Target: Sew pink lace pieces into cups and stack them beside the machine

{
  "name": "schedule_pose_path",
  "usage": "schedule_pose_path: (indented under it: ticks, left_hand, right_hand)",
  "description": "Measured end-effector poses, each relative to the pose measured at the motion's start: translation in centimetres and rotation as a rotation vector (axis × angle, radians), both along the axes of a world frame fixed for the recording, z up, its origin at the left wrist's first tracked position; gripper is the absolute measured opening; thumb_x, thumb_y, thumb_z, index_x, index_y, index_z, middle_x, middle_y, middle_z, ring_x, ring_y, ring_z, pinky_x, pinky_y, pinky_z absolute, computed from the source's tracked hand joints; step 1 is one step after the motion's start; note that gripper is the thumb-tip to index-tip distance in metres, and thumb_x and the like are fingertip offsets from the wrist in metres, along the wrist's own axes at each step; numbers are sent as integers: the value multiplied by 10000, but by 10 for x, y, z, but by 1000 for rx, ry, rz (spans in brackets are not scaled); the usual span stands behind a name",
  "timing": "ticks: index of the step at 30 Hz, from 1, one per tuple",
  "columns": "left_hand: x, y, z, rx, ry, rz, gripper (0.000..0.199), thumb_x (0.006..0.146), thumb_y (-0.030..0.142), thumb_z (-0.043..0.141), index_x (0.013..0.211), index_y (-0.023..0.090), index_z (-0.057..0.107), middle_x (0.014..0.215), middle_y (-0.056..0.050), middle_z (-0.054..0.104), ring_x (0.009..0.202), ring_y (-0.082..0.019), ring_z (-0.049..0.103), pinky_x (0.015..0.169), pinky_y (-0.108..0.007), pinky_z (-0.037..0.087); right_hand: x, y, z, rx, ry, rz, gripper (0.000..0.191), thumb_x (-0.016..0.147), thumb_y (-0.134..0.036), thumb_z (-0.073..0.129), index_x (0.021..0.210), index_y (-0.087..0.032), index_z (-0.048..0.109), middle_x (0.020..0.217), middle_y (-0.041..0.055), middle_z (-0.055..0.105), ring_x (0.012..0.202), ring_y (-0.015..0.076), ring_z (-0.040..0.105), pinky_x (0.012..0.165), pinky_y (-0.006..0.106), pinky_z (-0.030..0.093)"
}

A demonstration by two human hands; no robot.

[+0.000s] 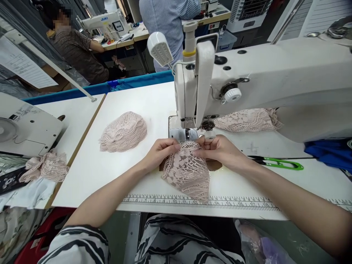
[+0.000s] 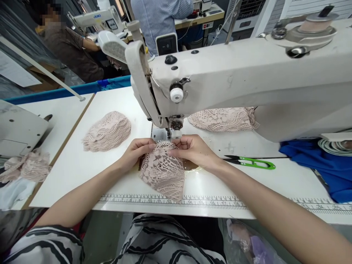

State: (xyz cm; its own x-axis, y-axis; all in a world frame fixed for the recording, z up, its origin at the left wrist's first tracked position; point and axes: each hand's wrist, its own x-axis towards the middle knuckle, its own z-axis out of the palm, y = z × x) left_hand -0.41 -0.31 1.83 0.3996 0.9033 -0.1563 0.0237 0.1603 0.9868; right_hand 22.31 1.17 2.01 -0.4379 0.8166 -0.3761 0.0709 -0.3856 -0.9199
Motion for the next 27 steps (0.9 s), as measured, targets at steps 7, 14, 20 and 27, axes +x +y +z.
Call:
schedule_pose_path:
  ticks: [7, 14, 20, 27]
  left_hand:
    - [0, 0, -1, 14, -16, -3, 396, 828, 486, 717, 659, 159, 568, 649, 23, 543, 589, -96, 498, 548, -225, 379]
    - [-2, 1, -3, 29, -23, -17, 395, 855, 482, 701, 669, 164, 560, 666, 21, 557, 604, -95, 529, 563, -225, 410]
    - [-2, 1, -3, 33, -55, -26, 383, 876, 453, 685, 662, 160, 561, 646, 29, 545, 578, -79, 508, 551, -213, 403]
    - [-1, 1, -2, 10, -67, -39, 374, 883, 446, 686, 669, 162, 570, 644, 29, 557, 570, -79, 524, 540, -206, 419]
  right_hand:
    - [-1, 0, 2, -28, 30, -4, 532, 510, -401, 941, 892, -172, 650, 617, -57, 565, 463, 78, 469, 390, 208, 298]
    - [2, 2, -4, -19, 23, 20, 457, 580, -405, 922, 879, -191, 651, 611, -58, 532, 475, 80, 445, 403, 225, 318]
    - [1, 2, -4, -5, -11, -18, 460, 556, -426, 928, 855, -200, 661, 675, -35, 569, 536, 100, 488, 440, 245, 367]
    - [2, 2, -1, -20, -10, -20, 442, 556, -386, 930, 863, -204, 669, 634, -45, 534, 528, 97, 469, 431, 236, 348]
